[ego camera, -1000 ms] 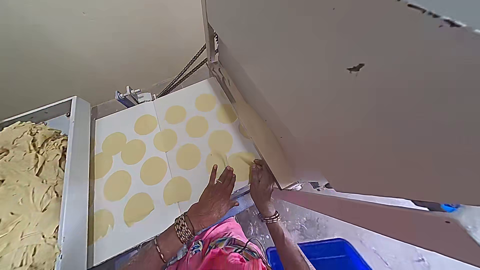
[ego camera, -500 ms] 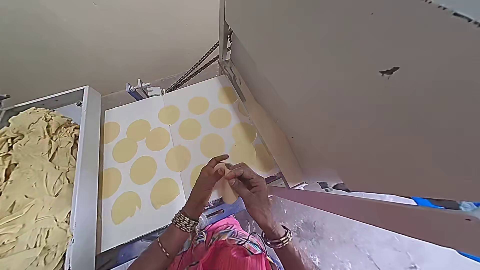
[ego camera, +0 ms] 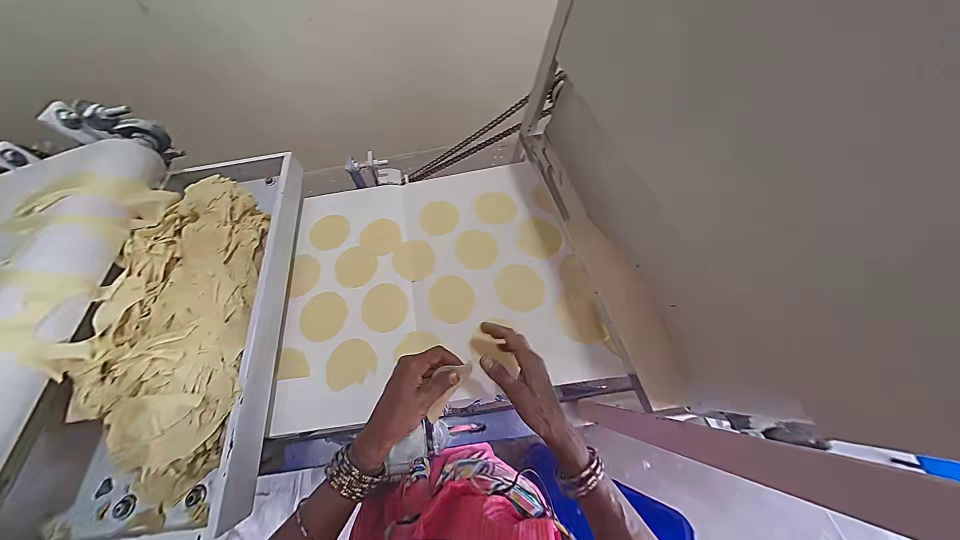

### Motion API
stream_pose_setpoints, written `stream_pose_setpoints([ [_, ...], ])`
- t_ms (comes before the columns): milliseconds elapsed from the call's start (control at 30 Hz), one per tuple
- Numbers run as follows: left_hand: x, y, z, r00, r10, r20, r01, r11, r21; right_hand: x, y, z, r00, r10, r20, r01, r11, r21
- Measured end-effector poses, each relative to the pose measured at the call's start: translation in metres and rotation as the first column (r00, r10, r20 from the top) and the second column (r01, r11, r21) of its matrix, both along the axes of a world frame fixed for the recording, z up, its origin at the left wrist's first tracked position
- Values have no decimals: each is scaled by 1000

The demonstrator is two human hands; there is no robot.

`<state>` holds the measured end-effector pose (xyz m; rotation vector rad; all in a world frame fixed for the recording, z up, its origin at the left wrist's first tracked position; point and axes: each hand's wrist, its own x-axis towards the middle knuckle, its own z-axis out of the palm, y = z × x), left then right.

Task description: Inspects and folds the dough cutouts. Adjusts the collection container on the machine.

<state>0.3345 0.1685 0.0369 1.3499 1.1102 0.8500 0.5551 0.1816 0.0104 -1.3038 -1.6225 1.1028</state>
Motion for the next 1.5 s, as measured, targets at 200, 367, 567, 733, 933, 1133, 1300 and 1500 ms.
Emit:
stream_pose_setpoints([
  [200, -20, -12, 11, 983, 182, 4, -182, 979, 92, -33, 26, 27, 834, 309, -457, -457, 851, -259],
  [367, -63, -49, -8, 905, 418, -74, -407, 905, 126, -44, 59, 43, 859, 454, -236, -501, 840, -209],
  [567, -95, -94, -26, 813, 582, -5, -579, 810, 94, 11, 104, 50, 984, -77, -163, 54, 989, -140],
  [733, -104, -106, -25, 811, 584, 25, -582, 804, 117, 51, 61, 23, 763, -200, 615, 313, 946, -81],
  [933, -116, -98, -13, 875, 481, 56, -481, 849, 221, 56, 38, 13, 591, -94, 801, 448, 864, -228],
  [1133, -146, -104, -3, 923, 386, 7, -357, 847, 393, -3, 15, 36, 687, -149, 711, 355, 923, -150],
  [1300, -183, -121, 2, 931, 365, -16, -321, 836, 444, -48, 0, -4, 642, -52, 765, 235, 963, -131],
  [1500, -236, -155, -5, 875, 480, -67, -351, 722, 596, -53, 1, 28, 829, -126, 545, 269, 944, -191],
])
